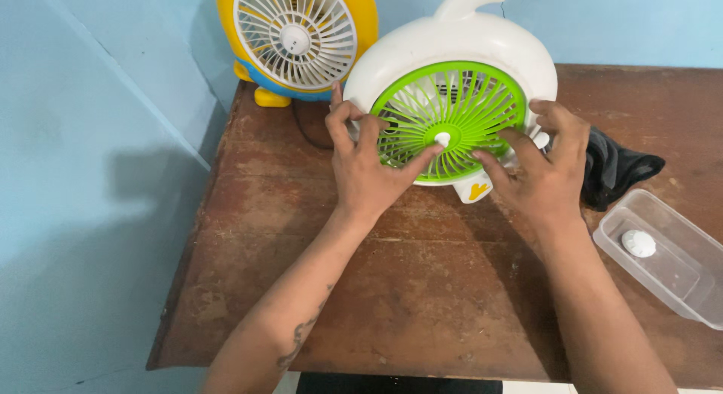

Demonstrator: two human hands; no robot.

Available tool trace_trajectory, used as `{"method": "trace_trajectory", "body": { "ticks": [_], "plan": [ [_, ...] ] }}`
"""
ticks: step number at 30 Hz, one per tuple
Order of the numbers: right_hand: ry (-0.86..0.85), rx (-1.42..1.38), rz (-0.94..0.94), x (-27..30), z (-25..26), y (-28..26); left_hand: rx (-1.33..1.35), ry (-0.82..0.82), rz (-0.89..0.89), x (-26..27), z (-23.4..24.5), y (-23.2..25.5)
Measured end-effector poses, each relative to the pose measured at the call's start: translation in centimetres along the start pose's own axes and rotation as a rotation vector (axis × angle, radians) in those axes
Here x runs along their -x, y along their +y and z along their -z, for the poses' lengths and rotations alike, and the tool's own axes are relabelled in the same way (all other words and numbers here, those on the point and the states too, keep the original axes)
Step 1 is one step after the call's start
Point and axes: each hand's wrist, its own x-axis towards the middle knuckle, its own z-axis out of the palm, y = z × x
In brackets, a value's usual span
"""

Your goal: The person disassembles a small white electric fan on a wooden table. They remove the front grille, unscrew and remove the fan blade, wipe the fan housing with a cloth, and use a screwdriver on the rear grille.

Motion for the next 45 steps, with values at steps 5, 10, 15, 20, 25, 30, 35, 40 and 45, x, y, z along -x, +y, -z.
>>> {"method": "trace_trajectory", "body": {
  "ticks": [5,10,15,20,25,30,35,40,45],
  "plan": [
    [-0.011,-0.04,0.027,0.2,0.2,0.4,-0.048,-0.041,0.032,-0.3,0.2,0.5],
    [0.001,-0.024,0.051,0.5,-0.1,0.8,-0.012,-0.058,0.045,-0.5,0.4,0.7],
    [0.034,0.002,0.106,0.8,-0.4,1.1,0.026,-0.018,0.056,-0.5,0.5,0.8],
    [0.067,0.057,0.165,0.9,-0.4,1.1,0.031,0.007,0.054,-0.4,0.4,0.6],
    [0.092,0.056,0.177,1.0,-0.4,0.7,-0.044,0.019,-0.004,-0.5,0.4,0.3],
    [0.019,0.056,0.083,1.3,-0.1,-0.5,-0.225,-0.021,-0.122,-0.7,0.8,0.2],
    [0.002,0.073,0.037,1.0,0.2,-1.8,-0.176,-0.101,-0.061,-0.8,1.1,0.4],
    [-0.02,0.072,-0.015,1.5,0.2,-2.2,-0.178,-0.071,-0.047,-0.7,1.0,0.8],
    [0.063,0.123,0.134,1.8,-0.8,-1.0,-0.119,-0.046,-0.041,-0.7,0.9,0.7]
  ]
}}
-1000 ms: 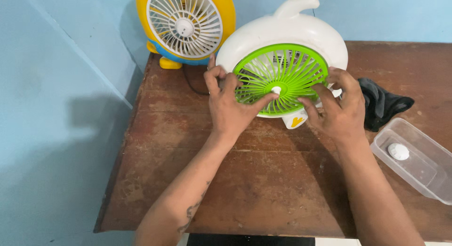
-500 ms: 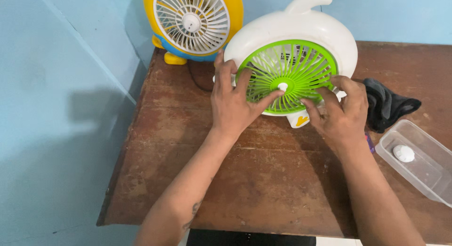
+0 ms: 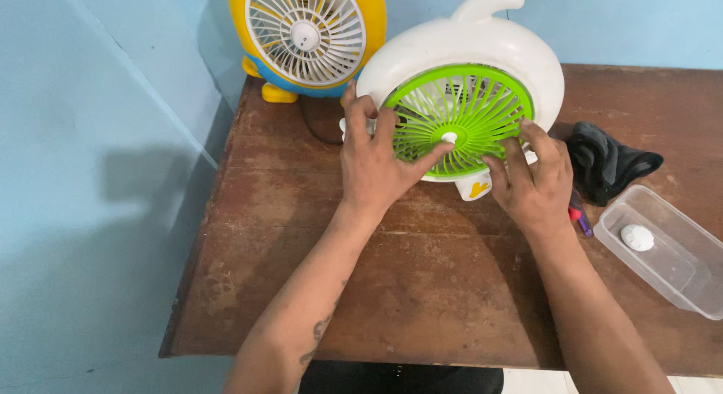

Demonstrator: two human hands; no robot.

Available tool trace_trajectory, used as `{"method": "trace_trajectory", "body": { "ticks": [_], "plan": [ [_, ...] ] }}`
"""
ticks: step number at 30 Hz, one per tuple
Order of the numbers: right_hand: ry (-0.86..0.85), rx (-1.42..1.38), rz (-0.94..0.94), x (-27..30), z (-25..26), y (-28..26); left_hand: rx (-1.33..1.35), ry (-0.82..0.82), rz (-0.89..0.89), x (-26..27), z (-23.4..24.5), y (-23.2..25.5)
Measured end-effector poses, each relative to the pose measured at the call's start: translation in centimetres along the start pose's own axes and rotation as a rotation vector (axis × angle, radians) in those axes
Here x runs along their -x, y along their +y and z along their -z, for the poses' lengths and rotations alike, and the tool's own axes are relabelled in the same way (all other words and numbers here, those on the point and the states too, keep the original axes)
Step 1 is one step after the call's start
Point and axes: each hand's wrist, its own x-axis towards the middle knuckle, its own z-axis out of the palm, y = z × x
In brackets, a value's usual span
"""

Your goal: The person disassembles a small white electric fan on a wooden table. They remove the front grille, unscrew and remove the fan blade, wipe the fan housing with a cloth, and use a screwdriver on the rear grille.

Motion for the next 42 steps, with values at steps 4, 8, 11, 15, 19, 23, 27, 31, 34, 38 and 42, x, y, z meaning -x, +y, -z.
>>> {"method": "trace_trajectory", "body": {
  "ticks": [4,8,11,15,19,23,27,31,34,38,42],
  "plan": [
    [0.057,0.008,0.074,0.4,-0.6,0.7,-0.013,0.022,-0.025,0.1,-0.2,-0.2],
    [0.071,-0.006,0.093,0.5,-0.5,0.5,0.02,-0.001,-0.027,0.0,-0.3,-0.9],
    [0.038,-0.012,0.042,0.3,0.2,0.1,0.022,-0.057,-0.029,0.2,-0.1,-1.6],
    [0.056,-0.013,0.021,-0.8,0.9,-0.4,-0.051,-0.025,-0.056,0.3,-0.2,-1.3],
    [0.044,-0.023,-0.043,-1.0,2.1,-0.7,-0.089,0.018,-0.091,0.8,-0.1,-1.3],
    [0.007,-0.208,-0.161,-1.4,3.4,-0.9,0.043,0.07,-0.094,1.2,1.0,-0.5],
    [0.126,-0.196,-0.063,-1.5,4.7,-0.2,0.392,0.094,-0.058,1.0,1.9,1.3],
    [0.2,-0.21,-0.179,0.4,6.7,0.6,0.651,0.024,-0.155,1.1,2.0,3.7],
    [0.169,-0.224,-0.323,3.2,9.5,1.5,0.748,-0.031,-0.183,1.8,0.3,6.4],
    [0.155,-0.071,-0.469,6.4,13.7,4.6,0.698,-0.157,-0.051,4.3,-3.6,11.7],
    [0.249,-0.152,-0.809,9.8,18.3,7.4,0.503,-0.785,-0.084,6.8,-7.8,15.4]
  ]
}}
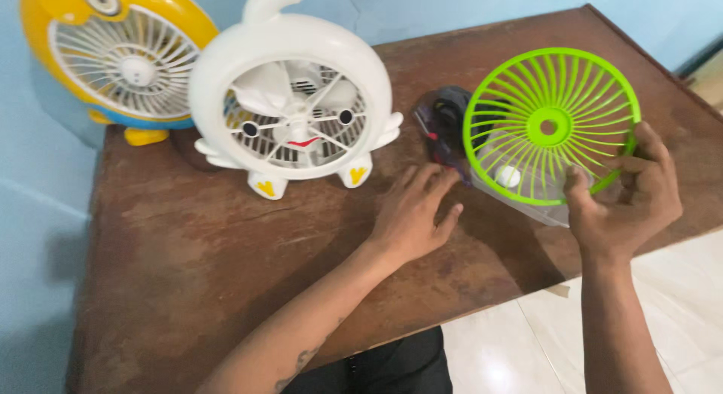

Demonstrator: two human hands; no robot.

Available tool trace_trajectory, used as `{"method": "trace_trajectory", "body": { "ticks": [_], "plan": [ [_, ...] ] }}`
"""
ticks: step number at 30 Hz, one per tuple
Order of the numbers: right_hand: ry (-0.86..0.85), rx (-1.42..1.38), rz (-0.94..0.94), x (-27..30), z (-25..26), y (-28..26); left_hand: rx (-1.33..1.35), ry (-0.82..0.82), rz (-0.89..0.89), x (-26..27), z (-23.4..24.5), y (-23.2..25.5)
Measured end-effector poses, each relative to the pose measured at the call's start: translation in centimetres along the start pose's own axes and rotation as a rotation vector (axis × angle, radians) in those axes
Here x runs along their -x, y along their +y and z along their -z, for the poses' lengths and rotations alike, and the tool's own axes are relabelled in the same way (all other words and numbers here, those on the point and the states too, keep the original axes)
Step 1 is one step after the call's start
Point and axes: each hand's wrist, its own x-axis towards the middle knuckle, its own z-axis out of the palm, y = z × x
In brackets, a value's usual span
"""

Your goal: The person disassembles a small white electric fan on a wooden table. They remove the front grille, unscrew and remove the fan blade, wipe the fan housing with a cloth, and use a screwdriver on the rear grille.

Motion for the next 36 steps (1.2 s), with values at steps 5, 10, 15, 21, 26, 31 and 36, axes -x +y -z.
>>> {"method": "trace_trajectory", "body": {
  "ticks": [5,10,15,21,26,31,36],
  "plan": [
    [0.171,-0.044,-0.213,0.4,5.6,5.4,-0.014,-0.096,-0.204,-2.7,-6.2,1.8],
    [0.27,0.153,-0.26,2.4,9.4,12.8,-0.063,-0.1,-0.127,-6.5,-10.1,2.2],
    [0.215,0.483,-0.321,3.4,11.0,17.6,-0.133,-0.051,-0.081,-8.2,-12.0,3.2],
    [-0.011,0.694,-0.09,3.8,8.9,17.6,-0.083,-0.048,0.027,-9.1,-13.7,4.3],
    [0.08,0.565,-0.49,3.8,8.4,17.0,-0.054,-0.006,-0.028,-9.3,-15.1,4.0],
    [-0.094,0.698,-0.388,3.5,8.9,19.3,-0.028,-0.021,-0.049,-9.2,-14.9,4.4],
    [0.01,0.633,-0.153,3.2,8.3,19.4,0.027,-0.043,-0.127,-7.6,-11.3,4.4]
  ]
}}
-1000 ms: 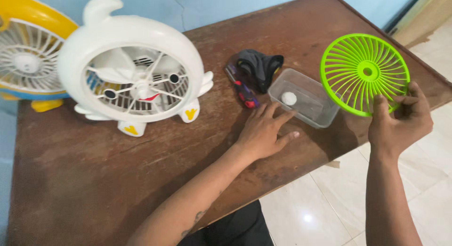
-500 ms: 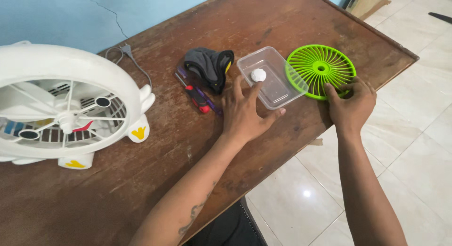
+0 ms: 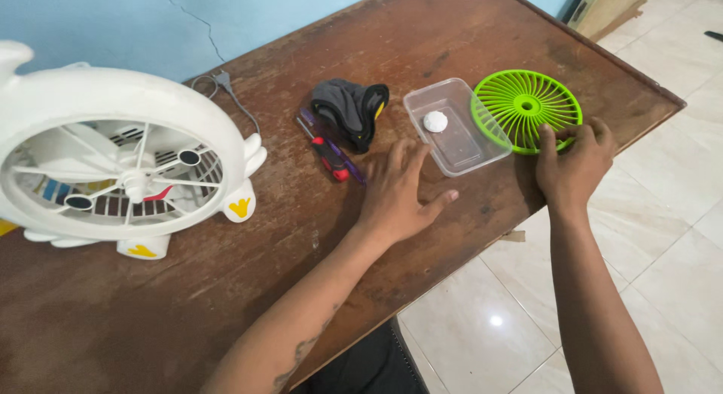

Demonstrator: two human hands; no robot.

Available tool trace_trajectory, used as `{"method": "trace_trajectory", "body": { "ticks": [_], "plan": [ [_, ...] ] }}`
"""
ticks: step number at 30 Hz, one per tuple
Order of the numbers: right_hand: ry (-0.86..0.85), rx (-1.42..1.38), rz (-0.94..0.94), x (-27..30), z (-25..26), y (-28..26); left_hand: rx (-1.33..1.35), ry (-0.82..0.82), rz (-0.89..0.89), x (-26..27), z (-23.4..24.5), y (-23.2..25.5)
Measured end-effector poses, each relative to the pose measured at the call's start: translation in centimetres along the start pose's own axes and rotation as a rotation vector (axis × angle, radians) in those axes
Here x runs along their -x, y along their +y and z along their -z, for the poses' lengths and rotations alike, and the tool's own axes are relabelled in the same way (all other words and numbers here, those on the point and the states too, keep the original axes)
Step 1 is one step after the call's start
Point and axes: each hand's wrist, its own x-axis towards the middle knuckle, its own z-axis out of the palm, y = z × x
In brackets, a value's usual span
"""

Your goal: The person disassembles a small white electric fan on a wooden table. They remove the front grille, unscrew and remove the fan blade, wipe the fan housing with a cloth, and use a screwdriver on the rear grille.

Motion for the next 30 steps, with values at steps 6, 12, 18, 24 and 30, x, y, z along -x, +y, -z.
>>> {"method": "trace_trajectory", "body": {
  "ticks": [6,12,18,24,30],
  "plan": [
    [0.093,-0.275,0.074,0.6,2.7,-8.8,0.058,-0.127,-0.039,5.9,7.8,-2.5],
    [-0.416,-0.384,0.205,1.1,2.0,-21.5,-0.057,0.058,-0.051,11.5,14.3,-5.0],
    [-0.631,-0.235,0.346,3.1,-1.6,-29.5,-0.251,0.231,0.107,16.1,20.2,-7.5],
    [-0.603,-0.115,0.359,4.2,-4.6,-29.7,-0.454,0.67,0.171,16.8,23.3,-9.4],
    [-0.529,-0.261,0.331,4.4,-5.0,-28.6,-0.157,0.804,0.266,16.8,25.5,-12.2]
  ]
}}
